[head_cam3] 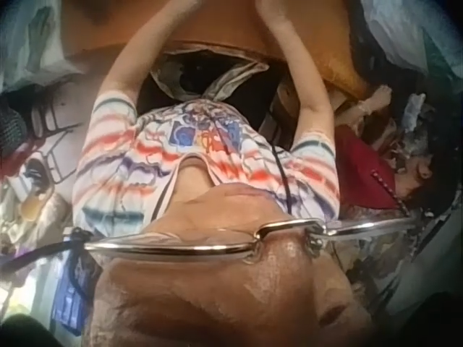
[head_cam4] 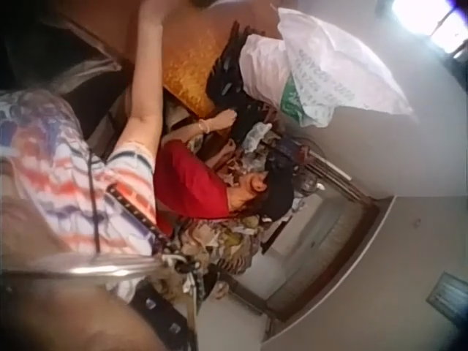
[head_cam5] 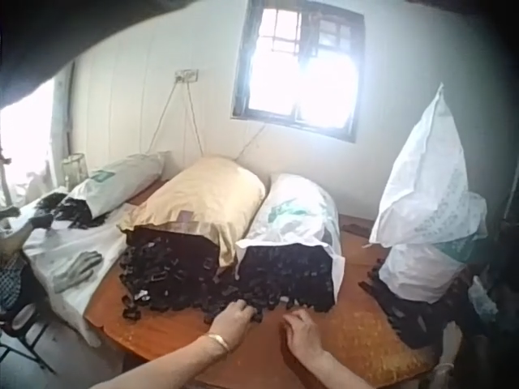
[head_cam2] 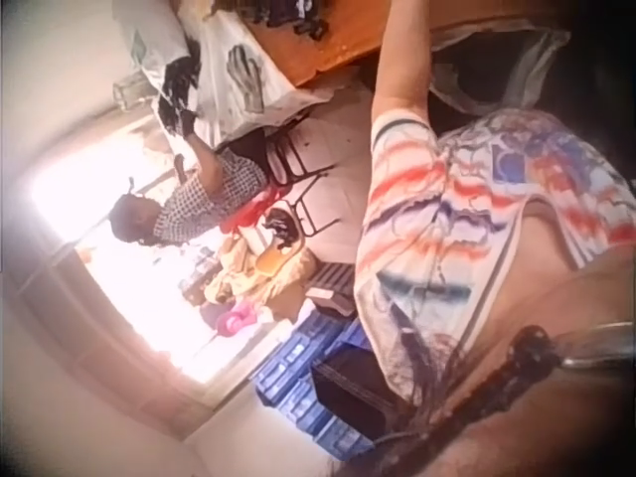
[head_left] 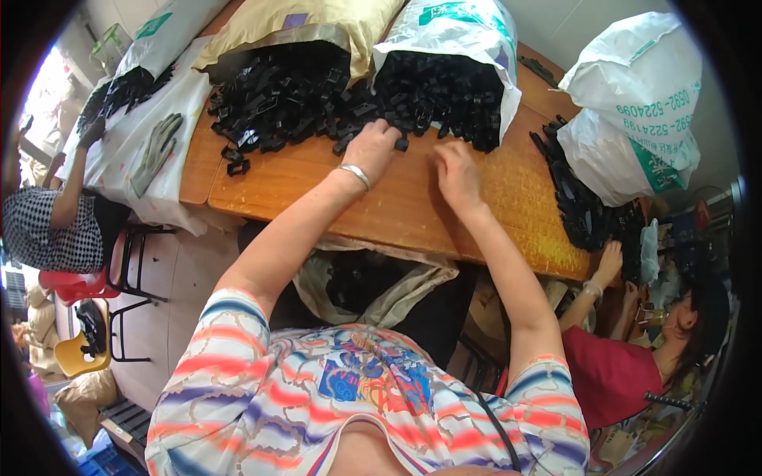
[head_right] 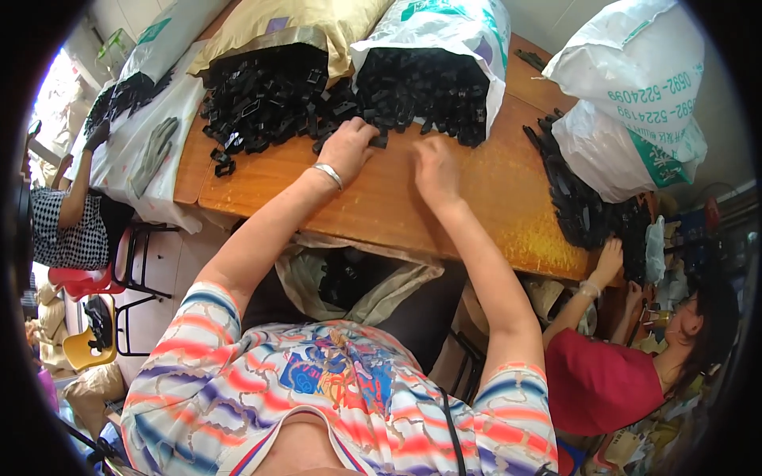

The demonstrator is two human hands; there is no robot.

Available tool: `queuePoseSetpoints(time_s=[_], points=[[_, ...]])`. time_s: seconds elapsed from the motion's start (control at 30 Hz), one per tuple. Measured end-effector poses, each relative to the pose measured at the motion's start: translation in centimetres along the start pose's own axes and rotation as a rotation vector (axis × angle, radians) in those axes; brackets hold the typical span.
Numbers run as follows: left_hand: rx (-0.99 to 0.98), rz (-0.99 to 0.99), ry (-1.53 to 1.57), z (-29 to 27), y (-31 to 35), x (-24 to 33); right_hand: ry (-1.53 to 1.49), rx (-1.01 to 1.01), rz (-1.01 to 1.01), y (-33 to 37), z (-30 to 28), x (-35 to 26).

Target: Sorting and inspecting small black plastic components at a workshop table.

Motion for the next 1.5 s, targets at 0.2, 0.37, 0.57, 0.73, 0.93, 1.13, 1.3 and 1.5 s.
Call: queuePoseSetpoints(time_s=[0.2, 0.37, 0.57, 0.73, 0.93, 1.13, 1.3, 1.5], points=[[-0.051, -0.015, -0.035, 1.5, -0.3, -0.6, 0.234, -0.085, 0.025, -4.4, 1.2, 4.7], [-0.252, -0.057, -0.005, 0.1, 1.0, -0.3, 0.254, -0.299, 0.151, -5.1, -0.4, 3.3], [-0.277, -0.18, 0.116, -1.6, 2.4, 0.3, 0.022, -0.362, 0.332, -1.2, -0.3, 0.0], [-0.161, -0.141, 0.152, -1.4, 4.2, 0.4, -0.2, -0.142, 0.172, 0.6, -0.1, -1.0], [-0.182, -0.197, 0.195, -0.9, 4.6, -0.3, -0.254, -0.188, 0.035, -0.1, 1.3, -5.5], [-0.227, -0.185, 0.215, -0.5, 4.3, -0.4, -0.198, -0.23, 0.001, -0.4, 2.3, -5.3], [-0.25, -0.204, 0.233, -0.7, 4.3, -1.2, -0.113, -0.331, -0.051, 0.0, 3.1, -6.3], [-0.101, -0.105, 0.175, 0.0, 4.7, -1.2, 0.122, -0.189, -0.202, 2.1, 4.1, -7.0]])
Point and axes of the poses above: each hand's wrist, its own y-axis away from the middle knuckle, its own z-axis out of the palm, x = y × z, the point moved 3 cm from there along -y, towards the middle knuckle, and after that the axes turned 10 degrees about -y, right-handed, at the moved point
